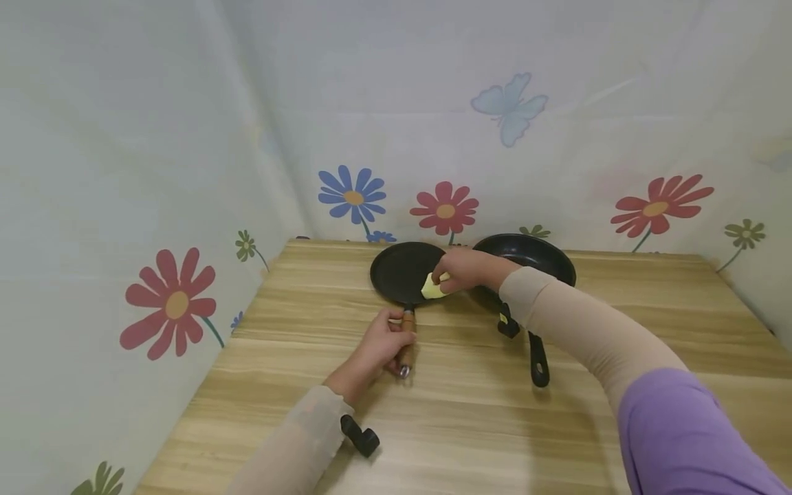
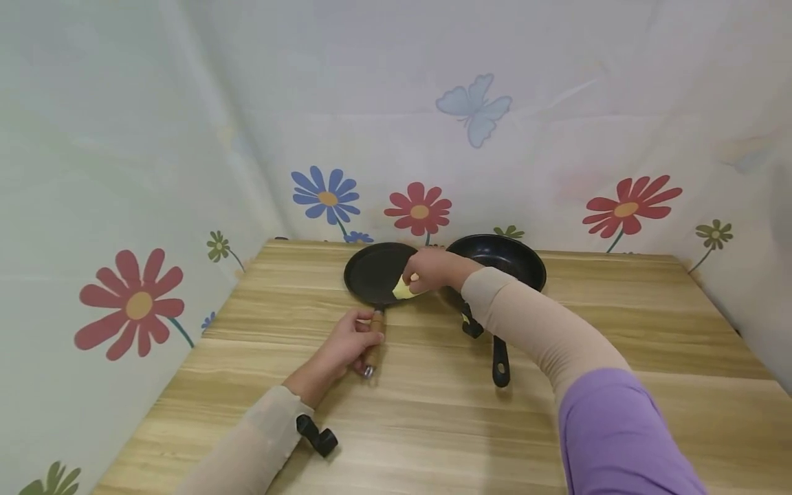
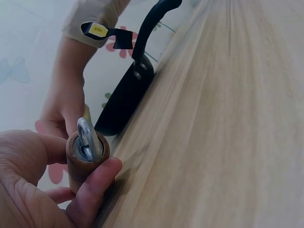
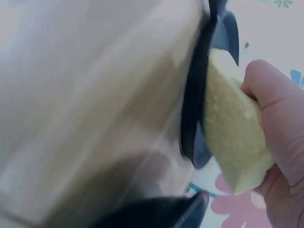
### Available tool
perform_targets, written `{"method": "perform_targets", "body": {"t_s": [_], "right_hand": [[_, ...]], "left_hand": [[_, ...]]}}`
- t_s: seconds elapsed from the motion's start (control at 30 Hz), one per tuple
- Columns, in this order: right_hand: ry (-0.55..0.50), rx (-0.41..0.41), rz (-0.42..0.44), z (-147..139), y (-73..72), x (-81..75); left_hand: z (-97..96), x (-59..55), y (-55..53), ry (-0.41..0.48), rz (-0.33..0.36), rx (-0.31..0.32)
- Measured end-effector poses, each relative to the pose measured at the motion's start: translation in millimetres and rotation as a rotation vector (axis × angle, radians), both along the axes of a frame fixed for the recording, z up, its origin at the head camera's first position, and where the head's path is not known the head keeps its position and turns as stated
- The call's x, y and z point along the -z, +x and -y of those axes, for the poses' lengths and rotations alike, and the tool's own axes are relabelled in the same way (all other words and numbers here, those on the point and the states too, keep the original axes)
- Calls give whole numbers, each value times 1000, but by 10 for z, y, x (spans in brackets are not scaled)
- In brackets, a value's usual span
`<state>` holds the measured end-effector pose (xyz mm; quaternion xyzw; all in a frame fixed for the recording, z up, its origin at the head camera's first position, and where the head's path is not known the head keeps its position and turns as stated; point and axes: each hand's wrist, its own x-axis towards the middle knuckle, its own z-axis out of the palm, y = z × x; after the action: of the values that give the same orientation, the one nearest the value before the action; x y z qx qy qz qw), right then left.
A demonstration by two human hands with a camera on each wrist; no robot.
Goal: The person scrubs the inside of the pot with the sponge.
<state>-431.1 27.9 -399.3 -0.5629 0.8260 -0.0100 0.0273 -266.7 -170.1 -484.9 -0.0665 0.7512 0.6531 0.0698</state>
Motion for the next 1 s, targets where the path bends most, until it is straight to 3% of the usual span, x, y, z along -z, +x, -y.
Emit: {"method": "perform_targets", "body": {"t_s": [0.2, 0.4, 0.6, 1.0], "right_hand": [[-113, -98, -114, 167, 32, 168], [-100, -13, -172, 386, 70, 250], [-161, 23, -183, 538, 61, 302], [-194, 13, -179, 546, -28, 447]], "left_hand": [[27, 0, -22, -5, 9, 15], [42, -17, -10, 1, 17, 30], [54, -19, -17, 15, 16, 30], [53, -29, -12, 25, 12, 36]]}}
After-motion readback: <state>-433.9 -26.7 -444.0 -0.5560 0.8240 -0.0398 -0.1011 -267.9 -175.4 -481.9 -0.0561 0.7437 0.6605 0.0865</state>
